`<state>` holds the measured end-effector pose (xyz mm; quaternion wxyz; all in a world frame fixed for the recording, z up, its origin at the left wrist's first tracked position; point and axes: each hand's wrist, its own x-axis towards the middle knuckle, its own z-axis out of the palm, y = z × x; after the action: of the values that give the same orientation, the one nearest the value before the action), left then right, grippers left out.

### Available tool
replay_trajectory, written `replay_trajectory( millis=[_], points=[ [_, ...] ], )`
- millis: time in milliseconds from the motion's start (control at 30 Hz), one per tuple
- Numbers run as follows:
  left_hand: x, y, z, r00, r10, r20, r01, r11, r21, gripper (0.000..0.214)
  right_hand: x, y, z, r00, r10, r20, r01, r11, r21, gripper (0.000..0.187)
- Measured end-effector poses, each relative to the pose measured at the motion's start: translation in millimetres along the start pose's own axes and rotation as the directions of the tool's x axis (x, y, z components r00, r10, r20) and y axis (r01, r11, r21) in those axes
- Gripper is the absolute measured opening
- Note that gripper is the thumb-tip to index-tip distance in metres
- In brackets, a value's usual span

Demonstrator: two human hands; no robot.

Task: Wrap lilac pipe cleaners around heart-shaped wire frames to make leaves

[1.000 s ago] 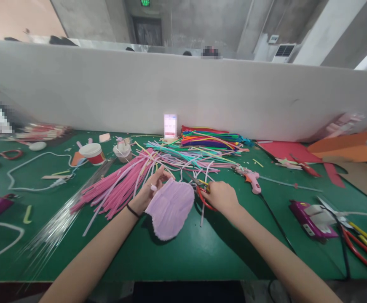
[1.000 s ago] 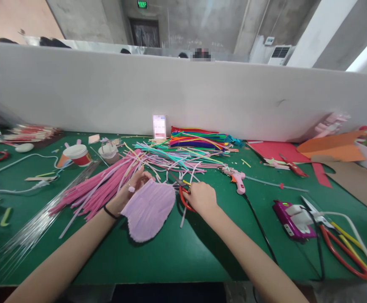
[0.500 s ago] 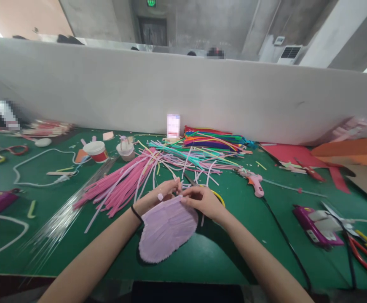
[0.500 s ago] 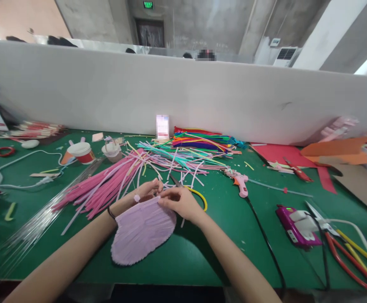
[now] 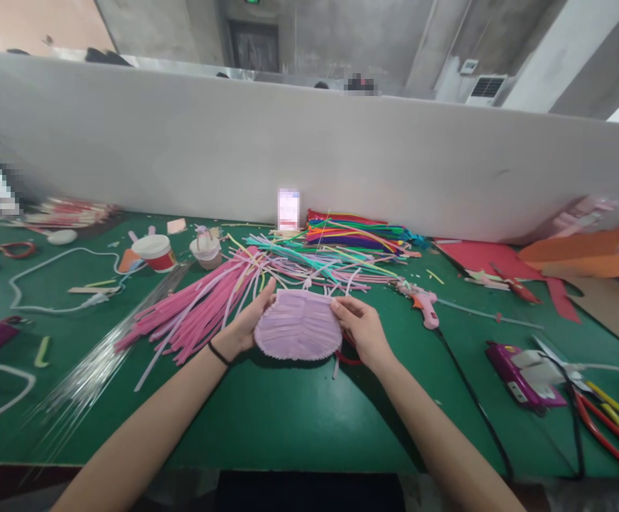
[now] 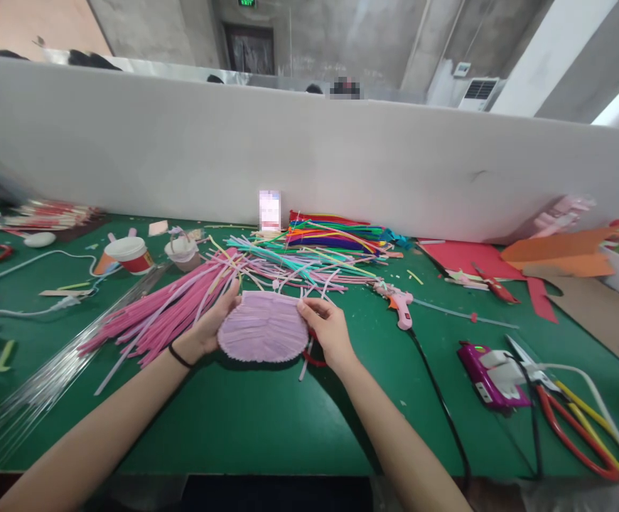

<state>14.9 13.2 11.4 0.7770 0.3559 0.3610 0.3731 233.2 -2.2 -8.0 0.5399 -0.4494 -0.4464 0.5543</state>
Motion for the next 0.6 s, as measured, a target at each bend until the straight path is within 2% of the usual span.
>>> replay_trajectory(
  millis=[67, 133, 300, 600],
  points=[
    [2.2, -3.1, -2.4, 0.991, 0.067, -0.117, -0.054, 0.992, 0.114, 0.043, 0.8, 1.9, -0.8, 1.0, 0.006, 0.003, -0.006, 1.0, -0.021, 0.033],
    [3.6, -6.2, -2.1, 0.974, 0.133, -0.185, -0.095, 0.975, 0.202, 0.035, 1.3, 3.0, -1.6, 0.999, 0.034, 0.013, -0.034, 0.999, -0.021, 0.034],
    [4.1, -9.2, 1.0, 0.976, 0.127, -0.179, -0.092, 0.977, 0.191, 0.032, 3.4, 5.4, -4.5, 0.998, 0.067, 0.019, -0.068, 0.997, 0.036, 0.034],
    [4.4, -10.4, 2.3, 0.979, 0.086, -0.184, -0.059, 0.987, 0.146, 0.031, 5.0, 5.2, -6.3, 0.995, -0.103, -0.005, 0.101, 0.985, -0.137, 0.029]
  ],
)
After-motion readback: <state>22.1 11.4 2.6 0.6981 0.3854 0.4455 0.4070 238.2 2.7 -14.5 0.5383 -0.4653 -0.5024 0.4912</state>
